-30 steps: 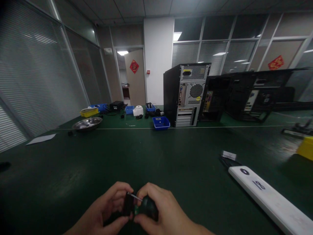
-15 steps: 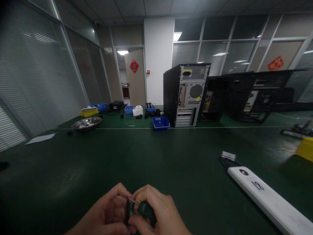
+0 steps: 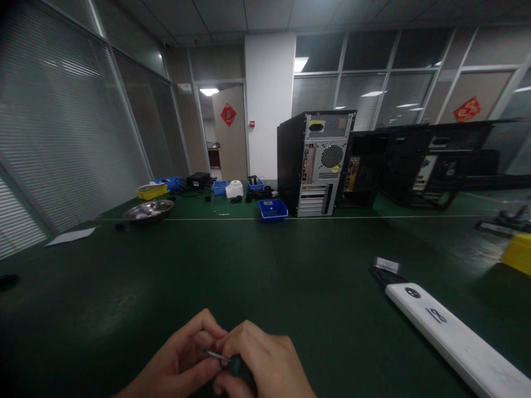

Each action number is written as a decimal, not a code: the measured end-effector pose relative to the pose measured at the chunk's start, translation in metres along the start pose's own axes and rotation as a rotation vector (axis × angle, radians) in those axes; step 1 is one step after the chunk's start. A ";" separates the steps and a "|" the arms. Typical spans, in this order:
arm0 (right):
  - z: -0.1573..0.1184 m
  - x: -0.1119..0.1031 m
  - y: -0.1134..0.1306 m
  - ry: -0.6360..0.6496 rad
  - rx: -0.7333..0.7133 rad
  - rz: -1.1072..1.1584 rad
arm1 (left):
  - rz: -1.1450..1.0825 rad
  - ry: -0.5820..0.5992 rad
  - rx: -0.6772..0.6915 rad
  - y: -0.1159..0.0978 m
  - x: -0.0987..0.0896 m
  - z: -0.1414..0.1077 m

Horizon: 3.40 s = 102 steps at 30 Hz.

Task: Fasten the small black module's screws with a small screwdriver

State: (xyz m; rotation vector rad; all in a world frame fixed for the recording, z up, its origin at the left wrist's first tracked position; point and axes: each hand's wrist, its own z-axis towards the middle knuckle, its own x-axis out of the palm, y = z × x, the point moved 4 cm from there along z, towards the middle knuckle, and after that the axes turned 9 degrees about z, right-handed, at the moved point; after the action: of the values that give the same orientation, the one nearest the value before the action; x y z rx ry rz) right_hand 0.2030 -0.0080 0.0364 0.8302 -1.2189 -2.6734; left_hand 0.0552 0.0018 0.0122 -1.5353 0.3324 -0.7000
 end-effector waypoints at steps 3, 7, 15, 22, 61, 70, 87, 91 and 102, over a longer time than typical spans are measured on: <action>0.000 0.001 -0.001 0.015 0.002 0.000 | 0.035 -0.032 -0.023 0.000 -0.002 0.002; 0.001 0.000 -0.001 0.037 0.016 0.040 | 0.081 -0.061 -0.047 0.000 -0.008 0.005; 0.003 -0.007 0.009 0.041 0.007 0.050 | 0.124 -0.239 -0.004 -0.011 -0.030 0.004; 0.006 -0.014 0.005 -0.039 0.043 0.081 | 0.089 -0.539 -0.029 -0.030 -0.058 0.005; 0.007 -0.011 -0.006 0.101 0.167 0.062 | 0.843 -0.220 0.188 -0.030 -0.035 -0.003; 0.007 -0.012 -0.003 0.077 0.133 0.128 | 0.734 -0.228 0.151 -0.023 -0.038 -0.001; 0.008 -0.011 -0.005 0.038 0.124 0.211 | 0.507 -0.184 0.084 -0.013 -0.041 0.001; 0.008 -0.011 -0.005 0.049 0.132 0.205 | 0.495 -0.178 0.081 -0.013 -0.040 0.000; 0.008 -0.013 -0.004 0.025 0.196 0.132 | 0.424 -0.171 0.033 -0.010 -0.037 0.001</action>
State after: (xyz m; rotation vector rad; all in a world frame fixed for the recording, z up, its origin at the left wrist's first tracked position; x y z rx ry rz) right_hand 0.2107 0.0043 0.0435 0.7742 -1.4924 -2.4626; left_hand 0.0258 0.0257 0.0135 -1.4206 0.4956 -0.2389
